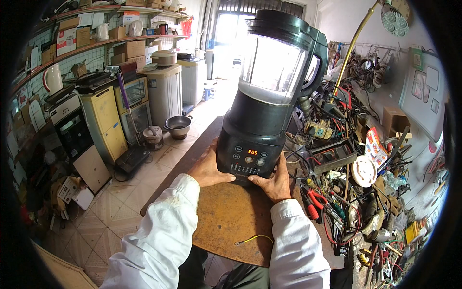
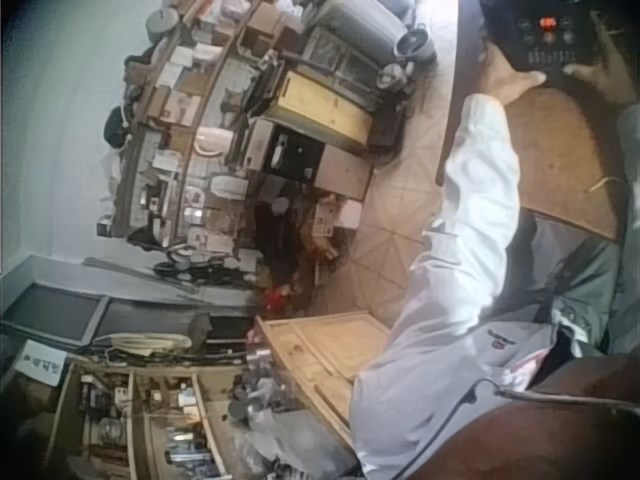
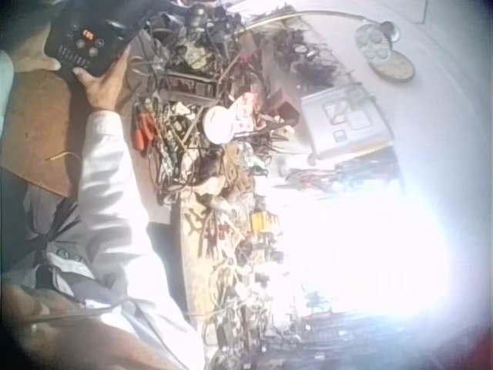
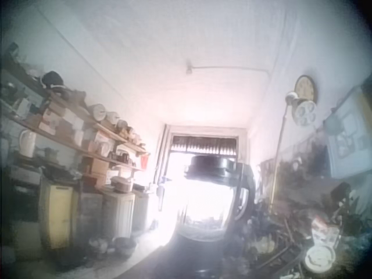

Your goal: The person assembles a blender by attaching the jar to the base, then repeatedly presses buttons on the control panel to test its operation. The person removes the jar, places it on the floor, and later reattaches it to continue testing. The person also flips the base over to inspect the underside.

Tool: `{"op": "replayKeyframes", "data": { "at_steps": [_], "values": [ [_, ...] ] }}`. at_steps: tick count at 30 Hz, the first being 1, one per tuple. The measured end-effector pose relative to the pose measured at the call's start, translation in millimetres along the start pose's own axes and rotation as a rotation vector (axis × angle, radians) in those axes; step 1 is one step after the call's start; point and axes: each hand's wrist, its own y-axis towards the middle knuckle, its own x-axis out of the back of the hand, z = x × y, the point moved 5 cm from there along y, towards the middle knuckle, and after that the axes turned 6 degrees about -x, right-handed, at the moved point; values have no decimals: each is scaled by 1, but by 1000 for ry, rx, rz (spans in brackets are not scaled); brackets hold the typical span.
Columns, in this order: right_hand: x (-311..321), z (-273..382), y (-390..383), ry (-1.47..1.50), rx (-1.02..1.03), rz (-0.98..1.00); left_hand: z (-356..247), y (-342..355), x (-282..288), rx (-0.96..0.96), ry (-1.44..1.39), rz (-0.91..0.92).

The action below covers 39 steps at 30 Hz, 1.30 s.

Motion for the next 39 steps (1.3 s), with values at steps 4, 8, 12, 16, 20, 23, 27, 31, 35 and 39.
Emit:
{"op": "replayKeyframes", "data": {
  "at_steps": [4,8,12,16,20,23,27,31,35,39],
  "values": [
    [1,-3,1,48,19,3,1,0,-2,-26,-15,-17],
    [0,-6,2,16,30,3,2,0,-1,-49,-1,-19],
    [1,-3,1,-13,23,-4,5,2,-2,-68,27,-21],
    [0,-3,1,80,20,3,9,4,-4,-85,30,-15],
    [1,-5,2,25,29,-11,12,4,-5,-81,-2,-30],
    [1,-6,3,12,44,-13,15,5,-6,-89,-1,-41],
    [1,-7,2,12,26,-12,7,2,-3,-64,29,1],
    [1,-1,1,2,21,-22,5,2,-3,-48,23,10],
    [1,2,0,-17,47,-22,6,2,-2,-24,27,20],
    [2,-1,2,-22,61,-26,3,1,-2,-46,35,17]
  ]
}}
